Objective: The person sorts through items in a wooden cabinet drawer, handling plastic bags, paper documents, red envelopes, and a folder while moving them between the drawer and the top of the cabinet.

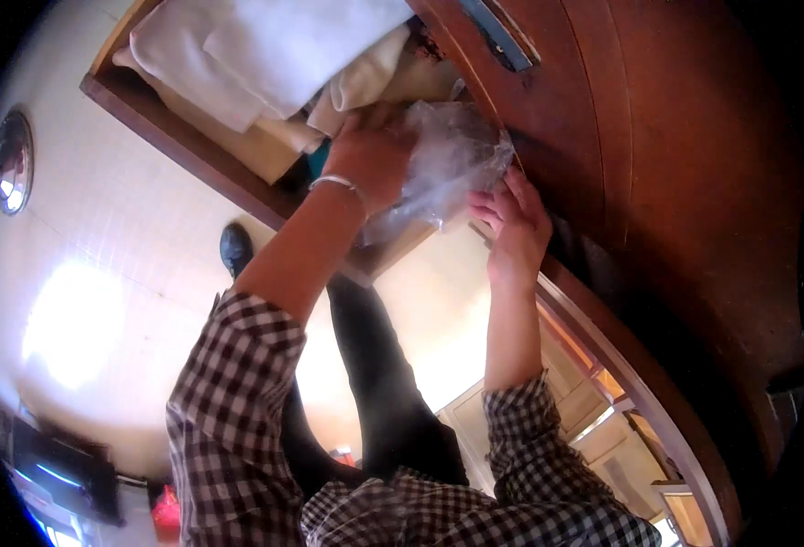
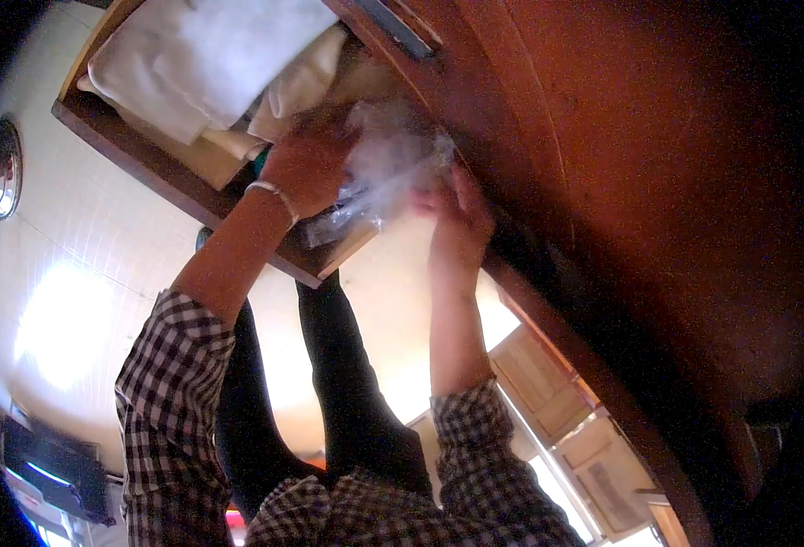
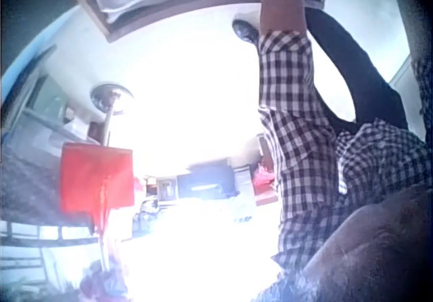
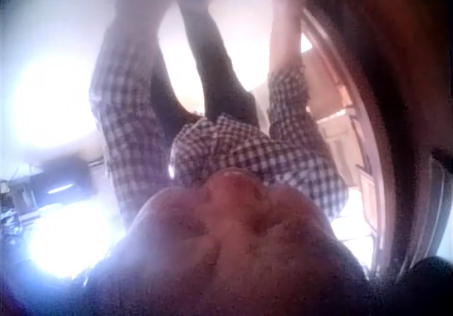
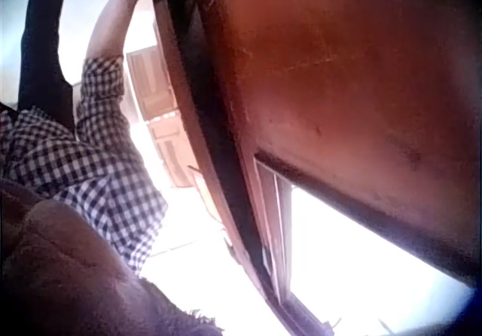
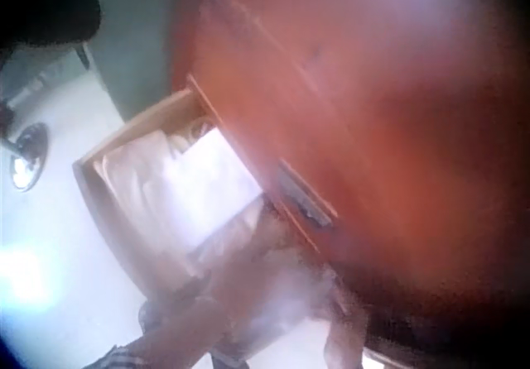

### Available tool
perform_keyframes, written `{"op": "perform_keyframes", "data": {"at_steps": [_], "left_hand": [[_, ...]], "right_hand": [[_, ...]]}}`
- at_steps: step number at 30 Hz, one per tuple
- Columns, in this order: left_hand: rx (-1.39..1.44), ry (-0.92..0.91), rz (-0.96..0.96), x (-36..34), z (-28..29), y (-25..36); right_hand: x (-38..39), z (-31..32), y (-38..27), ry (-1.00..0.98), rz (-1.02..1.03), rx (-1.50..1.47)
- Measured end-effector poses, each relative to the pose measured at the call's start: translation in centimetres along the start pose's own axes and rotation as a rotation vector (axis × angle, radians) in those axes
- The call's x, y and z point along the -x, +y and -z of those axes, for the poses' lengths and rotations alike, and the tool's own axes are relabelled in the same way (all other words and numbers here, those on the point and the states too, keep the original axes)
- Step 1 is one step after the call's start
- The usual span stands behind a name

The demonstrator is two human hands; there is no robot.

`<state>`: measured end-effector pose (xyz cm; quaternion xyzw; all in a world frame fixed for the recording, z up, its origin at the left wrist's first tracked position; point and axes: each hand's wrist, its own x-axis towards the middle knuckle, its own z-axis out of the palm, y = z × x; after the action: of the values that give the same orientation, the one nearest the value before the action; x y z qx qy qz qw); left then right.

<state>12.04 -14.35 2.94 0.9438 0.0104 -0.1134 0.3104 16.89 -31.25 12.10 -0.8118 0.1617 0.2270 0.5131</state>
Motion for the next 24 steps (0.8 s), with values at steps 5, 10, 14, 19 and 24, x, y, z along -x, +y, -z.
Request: {"op": "perform_keyframes", "data": {"at_steps": [5,10,14,19,24], "left_hand": [[0.411,0.476,0.06,4.4,4.8,0.6],[0.646,0.922,0.821,12.4,4.1,1.6],[1.415,0.794,1.078,14.2,0.4,0.8],[1.757,0.486,1.031,13.3,0.5,-0.1],[1.382,0.528,1.179,11.2,-0.2,-0.4]], "right_hand": [[-0.2,0.5,-0.6,-0.059,-0.013,-0.109],[-1.1,-0.7,-1.9,-0.048,-0.128,-0.391],[-3.1,-1.3,-0.3,-0.047,-0.267,-0.42],[-3.4,-1.0,1.0,-0.01,-0.037,0.057],[-2.7,-1.2,0.0,-0.108,0.033,-0.013]]}}
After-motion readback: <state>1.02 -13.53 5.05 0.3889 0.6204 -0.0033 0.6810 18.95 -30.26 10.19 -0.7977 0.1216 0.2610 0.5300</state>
